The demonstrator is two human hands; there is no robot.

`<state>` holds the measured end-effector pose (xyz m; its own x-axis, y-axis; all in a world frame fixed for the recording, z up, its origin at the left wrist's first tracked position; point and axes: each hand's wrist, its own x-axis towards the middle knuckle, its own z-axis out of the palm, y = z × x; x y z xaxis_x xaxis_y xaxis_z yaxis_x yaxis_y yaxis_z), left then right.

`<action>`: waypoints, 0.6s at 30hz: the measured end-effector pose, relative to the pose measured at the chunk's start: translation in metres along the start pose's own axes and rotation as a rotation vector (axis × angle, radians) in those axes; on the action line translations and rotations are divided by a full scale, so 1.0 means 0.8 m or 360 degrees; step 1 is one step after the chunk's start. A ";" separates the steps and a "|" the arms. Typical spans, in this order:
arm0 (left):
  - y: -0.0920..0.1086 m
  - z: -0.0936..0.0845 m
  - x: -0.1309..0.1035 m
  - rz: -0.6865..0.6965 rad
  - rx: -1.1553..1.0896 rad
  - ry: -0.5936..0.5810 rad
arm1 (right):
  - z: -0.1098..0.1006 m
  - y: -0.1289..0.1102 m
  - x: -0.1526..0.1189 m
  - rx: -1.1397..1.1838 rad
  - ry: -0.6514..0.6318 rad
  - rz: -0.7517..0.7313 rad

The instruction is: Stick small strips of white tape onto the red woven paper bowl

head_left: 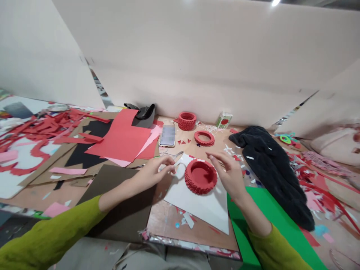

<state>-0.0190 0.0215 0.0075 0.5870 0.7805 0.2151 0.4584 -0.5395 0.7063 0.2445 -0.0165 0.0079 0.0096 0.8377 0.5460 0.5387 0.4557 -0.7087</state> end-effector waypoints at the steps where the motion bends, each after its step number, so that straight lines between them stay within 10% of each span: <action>1: 0.012 0.001 0.000 -0.0064 -0.0193 -0.0006 | 0.004 -0.011 -0.003 -0.0023 -0.0033 -0.0093; 10: 0.023 0.046 0.007 -0.0049 -0.0867 0.0051 | 0.043 -0.025 -0.027 -0.0025 -0.0056 -0.0305; 18: 0.023 0.042 0.002 -0.0004 -0.0529 0.0063 | 0.044 -0.029 -0.025 0.0152 -0.0059 -0.0156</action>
<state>0.0128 0.0020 -0.0022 0.5568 0.7968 0.2346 0.2132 -0.4101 0.8868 0.2022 -0.0334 -0.0020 -0.0713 0.7975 0.5990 0.4526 0.5611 -0.6931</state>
